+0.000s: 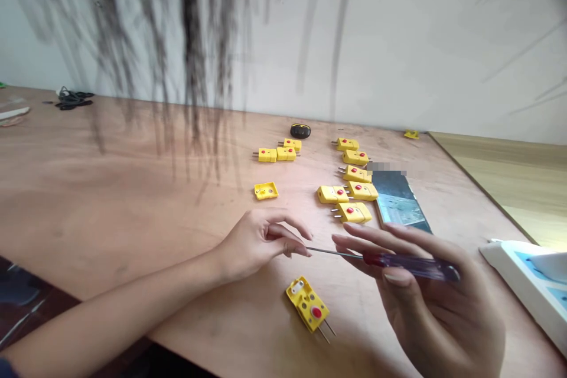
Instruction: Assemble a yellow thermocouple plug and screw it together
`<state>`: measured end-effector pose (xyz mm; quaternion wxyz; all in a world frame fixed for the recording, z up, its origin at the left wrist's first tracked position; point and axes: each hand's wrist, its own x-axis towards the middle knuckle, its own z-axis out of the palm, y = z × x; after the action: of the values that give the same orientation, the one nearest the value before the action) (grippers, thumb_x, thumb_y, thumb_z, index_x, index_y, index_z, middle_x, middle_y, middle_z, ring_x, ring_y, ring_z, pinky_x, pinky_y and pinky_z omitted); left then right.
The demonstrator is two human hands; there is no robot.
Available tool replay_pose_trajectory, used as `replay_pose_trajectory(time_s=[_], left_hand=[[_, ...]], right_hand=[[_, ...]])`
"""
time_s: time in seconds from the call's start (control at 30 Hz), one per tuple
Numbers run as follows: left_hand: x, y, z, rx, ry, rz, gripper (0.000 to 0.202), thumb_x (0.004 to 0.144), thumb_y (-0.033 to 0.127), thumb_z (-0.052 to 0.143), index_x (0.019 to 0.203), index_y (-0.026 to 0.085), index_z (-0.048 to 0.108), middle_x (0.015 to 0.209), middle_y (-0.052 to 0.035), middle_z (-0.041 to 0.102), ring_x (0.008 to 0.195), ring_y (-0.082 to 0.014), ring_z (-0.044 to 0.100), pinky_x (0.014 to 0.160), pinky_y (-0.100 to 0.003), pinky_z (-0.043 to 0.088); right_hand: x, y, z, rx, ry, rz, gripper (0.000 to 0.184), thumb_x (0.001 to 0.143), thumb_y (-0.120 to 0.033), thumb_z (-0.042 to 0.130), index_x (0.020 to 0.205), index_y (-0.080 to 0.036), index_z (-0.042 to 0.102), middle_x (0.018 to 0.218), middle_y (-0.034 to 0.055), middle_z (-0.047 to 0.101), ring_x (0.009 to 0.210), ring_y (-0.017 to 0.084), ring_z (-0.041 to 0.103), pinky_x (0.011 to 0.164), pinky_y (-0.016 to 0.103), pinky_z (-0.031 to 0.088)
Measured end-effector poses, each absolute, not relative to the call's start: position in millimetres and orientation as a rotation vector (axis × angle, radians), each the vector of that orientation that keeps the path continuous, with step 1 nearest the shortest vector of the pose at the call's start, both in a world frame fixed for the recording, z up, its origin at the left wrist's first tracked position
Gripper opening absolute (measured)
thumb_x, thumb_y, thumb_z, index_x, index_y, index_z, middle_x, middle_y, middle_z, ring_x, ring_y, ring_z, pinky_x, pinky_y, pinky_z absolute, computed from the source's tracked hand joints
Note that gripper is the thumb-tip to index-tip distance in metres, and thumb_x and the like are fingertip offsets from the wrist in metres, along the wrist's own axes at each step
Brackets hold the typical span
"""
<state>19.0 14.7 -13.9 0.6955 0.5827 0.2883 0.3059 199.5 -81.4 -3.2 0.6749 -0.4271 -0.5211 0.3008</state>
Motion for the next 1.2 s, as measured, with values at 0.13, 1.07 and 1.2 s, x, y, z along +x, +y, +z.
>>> replay_pose_trajectory(time_s=[0.13, 1.07, 1.2], left_hand=[[18.0, 10.8, -15.9, 1.277, 0.533, 0.615, 0.007, 0.087, 0.016, 0.073, 0.094, 0.014, 0.073, 0.095, -0.0059, 0.076, 0.087, -0.0192, 0.079, 0.086, -0.031, 0.06], [1.7, 29.9, -17.3, 1.588, 0.338, 0.153, 0.069, 0.085, 0.033, 0.085, 0.145, 0.017, 0.057, 0.118, -0.0135, 0.075, 0.106, -0.0223, 0.074, 0.092, -0.03, 0.059], [2.7, 28.5, -11.7, 1.64, 0.354, 0.159, 0.059, 0.086, 0.03, 0.083, 0.139, 0.012, 0.063, 0.114, -0.0136, 0.076, 0.105, -0.0229, 0.074, 0.09, -0.027, 0.059]], right_hand=[[203.1, -81.6, -3.1, -1.035, -1.09, 0.677, 0.023, 0.099, -0.027, 0.069, 0.121, -0.031, 0.062, 0.108, -0.0034, 0.08, 0.092, 0.015, 0.079, 0.09, 0.026, 0.066], [215.6, -79.5, -5.7, -0.95, -1.58, 0.729, 0.024, 0.101, -0.029, 0.065, 0.124, -0.032, 0.062, 0.103, 0.0005, 0.081, 0.089, 0.018, 0.08, 0.076, 0.023, 0.068], [217.3, -82.9, -2.0, -0.92, -1.728, 0.693, 0.024, 0.104, -0.03, 0.06, 0.128, -0.029, 0.062, 0.108, 0.0035, 0.08, 0.091, 0.018, 0.08, 0.08, 0.023, 0.066]])
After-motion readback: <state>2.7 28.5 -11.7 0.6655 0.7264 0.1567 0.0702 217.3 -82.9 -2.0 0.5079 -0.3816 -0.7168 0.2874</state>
